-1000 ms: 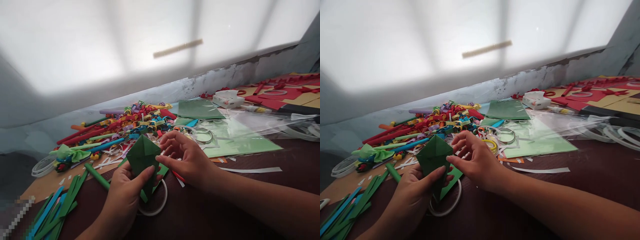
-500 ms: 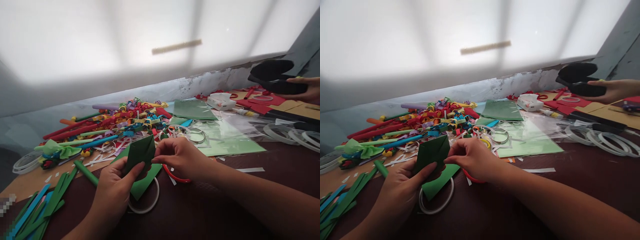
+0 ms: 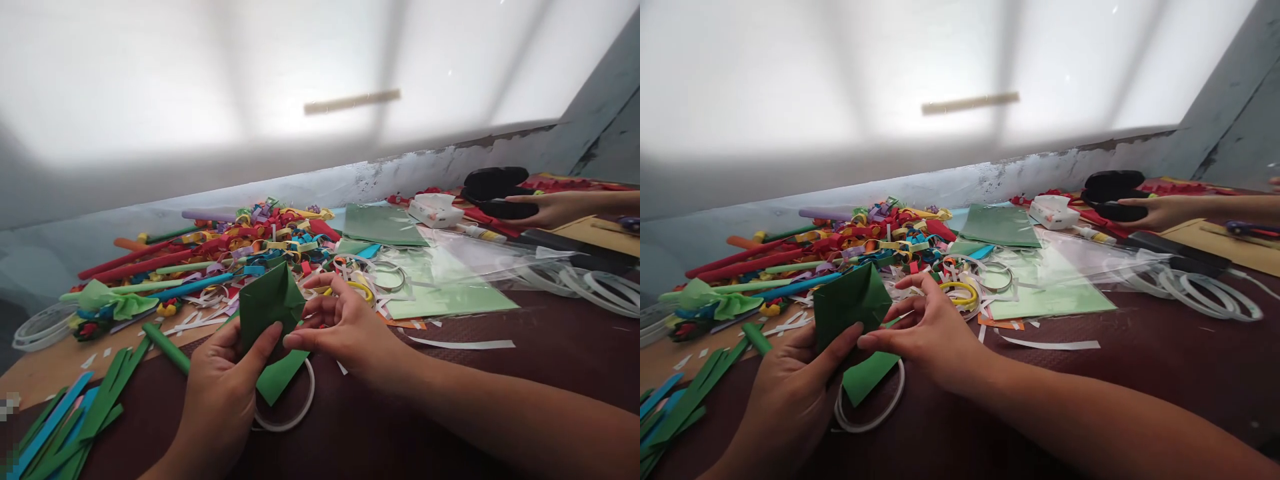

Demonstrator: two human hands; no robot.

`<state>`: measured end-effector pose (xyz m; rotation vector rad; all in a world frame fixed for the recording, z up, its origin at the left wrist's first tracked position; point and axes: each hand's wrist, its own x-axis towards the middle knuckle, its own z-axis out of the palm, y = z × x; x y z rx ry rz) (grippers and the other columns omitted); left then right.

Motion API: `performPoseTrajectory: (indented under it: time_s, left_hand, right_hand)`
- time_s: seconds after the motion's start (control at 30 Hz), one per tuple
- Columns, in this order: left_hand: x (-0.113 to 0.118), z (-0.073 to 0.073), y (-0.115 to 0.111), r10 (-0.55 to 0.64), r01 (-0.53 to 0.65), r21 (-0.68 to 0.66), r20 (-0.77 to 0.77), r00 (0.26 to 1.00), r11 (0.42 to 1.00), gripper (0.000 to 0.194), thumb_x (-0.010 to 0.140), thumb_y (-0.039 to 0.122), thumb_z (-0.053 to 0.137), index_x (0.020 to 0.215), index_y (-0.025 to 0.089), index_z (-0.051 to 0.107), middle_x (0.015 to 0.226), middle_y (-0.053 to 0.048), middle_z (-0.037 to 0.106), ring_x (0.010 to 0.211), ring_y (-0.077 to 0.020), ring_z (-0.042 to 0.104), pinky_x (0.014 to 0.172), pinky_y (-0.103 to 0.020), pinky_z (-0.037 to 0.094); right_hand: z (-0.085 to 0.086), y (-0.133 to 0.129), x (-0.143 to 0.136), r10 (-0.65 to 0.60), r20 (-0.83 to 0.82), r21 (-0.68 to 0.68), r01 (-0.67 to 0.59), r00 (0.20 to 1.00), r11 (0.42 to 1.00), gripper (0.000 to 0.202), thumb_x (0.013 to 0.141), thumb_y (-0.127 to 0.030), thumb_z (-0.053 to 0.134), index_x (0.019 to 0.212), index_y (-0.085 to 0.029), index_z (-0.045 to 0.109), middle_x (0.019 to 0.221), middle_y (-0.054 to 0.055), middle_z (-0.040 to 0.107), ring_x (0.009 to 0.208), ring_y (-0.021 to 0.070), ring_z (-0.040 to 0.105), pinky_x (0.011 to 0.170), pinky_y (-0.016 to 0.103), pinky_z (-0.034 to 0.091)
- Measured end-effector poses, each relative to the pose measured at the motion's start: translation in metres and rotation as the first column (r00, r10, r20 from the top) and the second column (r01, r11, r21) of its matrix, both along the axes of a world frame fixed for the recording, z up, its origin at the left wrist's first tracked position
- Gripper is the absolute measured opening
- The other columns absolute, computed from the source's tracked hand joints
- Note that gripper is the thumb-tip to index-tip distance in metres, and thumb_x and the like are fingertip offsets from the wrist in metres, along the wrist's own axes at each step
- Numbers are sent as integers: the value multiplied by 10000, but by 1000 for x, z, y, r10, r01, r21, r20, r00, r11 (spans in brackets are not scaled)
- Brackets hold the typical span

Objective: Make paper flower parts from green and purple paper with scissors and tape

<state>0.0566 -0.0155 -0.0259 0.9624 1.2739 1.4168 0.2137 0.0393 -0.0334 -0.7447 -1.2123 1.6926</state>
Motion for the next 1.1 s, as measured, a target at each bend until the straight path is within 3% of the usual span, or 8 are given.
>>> performPoseTrajectory:
  time_s: [0.1, 0.33, 0.43, 0.57, 0.73, 0.87, 0.97, 1.1]
  left_hand:
    - [0, -1, 0, -11, 11, 2, 5, 1000, 1000, 360, 676, 379, 897, 977, 221, 778, 919, -21, 813, 800, -183, 775, 723, -200, 620]
    - [3, -3, 0, -87, 88, -20, 15, 996, 996, 342, 657, 363, 912, 941, 217, 788, 868, -18, 811, 772, -145, 765, 704, -156, 597]
    - [3, -3, 0, -82, 83, -34, 24, 996, 996, 351, 630, 361, 926, 913, 203, 790, 833, -25, 809, 750, -147, 765, 684, -156, 597]
    - [3, -3, 1, -72, 73, -30, 26, 997, 997, 376, 642, 364, 919, 967, 227, 789, 854, -21, 813, 758, -150, 770, 709, -174, 603]
    - [4, -1, 3, -129, 129, -6, -46, 991, 992, 374, 662, 364, 901, 1005, 260, 794, 922, -17, 817, 880, -195, 773, 768, -214, 601]
    - [3, 4, 1, -151, 139, -85, -163, 975, 987, 293, 649, 400, 896, 857, 212, 810, 836, -52, 815, 772, -204, 771, 666, -213, 581]
    - [3, 7, -1, -150, 130, -137, -144, 978, 982, 300, 674, 432, 872, 854, 203, 805, 788, -65, 808, 716, -197, 764, 611, -203, 553]
    - [4, 7, -1, -123, 110, -169, -64, 990, 979, 304, 654, 422, 884, 838, 196, 797, 776, -60, 805, 694, -178, 747, 620, -204, 551]
  right_hand:
    - [0, 0, 3, -12, -77, 62, 17, 997, 998, 714, 517, -274, 974, 1044, -261, 493, 783, -60, 684, 710, 146, 677, 673, 273, 523]
    - [-6, 1, 6, -67, -23, 213, 70, 998, 975, 621, 630, -289, 924, 1087, -277, 504, 711, -81, 646, 636, 150, 655, 601, 277, 519]
    - [-6, 2, 11, -144, 18, 426, 122, 989, 896, 437, 738, -262, 855, 1049, -268, 549, 781, -61, 678, 700, 136, 664, 648, 269, 528]
    - [-3, 9, 19, -199, 217, 605, 29, 955, 796, 95, 851, -252, 748, 921, -210, 699, 885, 3, 739, 809, 142, 679, 736, 280, 520]
    - [-1, 14, 23, -164, 306, 527, -24, 938, 850, 212, 768, -355, 827, 774, -177, 711, 729, 4, 703, 686, 148, 622, 649, 294, 478]
    - [2, 11, 25, -113, 324, 460, -53, 939, 886, 268, 721, -384, 863, 747, -169, 705, 700, 7, 688, 637, 136, 589, 596, 283, 457]
    - [2, 10, 24, -92, 286, 380, -25, 954, 925, 312, 661, -388, 899, 697, -168, 682, 726, 21, 700, 668, 148, 620, 643, 300, 503]
    - [-2, 7, 16, -6, 136, 172, -18, 991, 985, 436, 553, -336, 955, 869, -193, 691, 797, -3, 724, 735, 151, 673, 720, 303, 540]
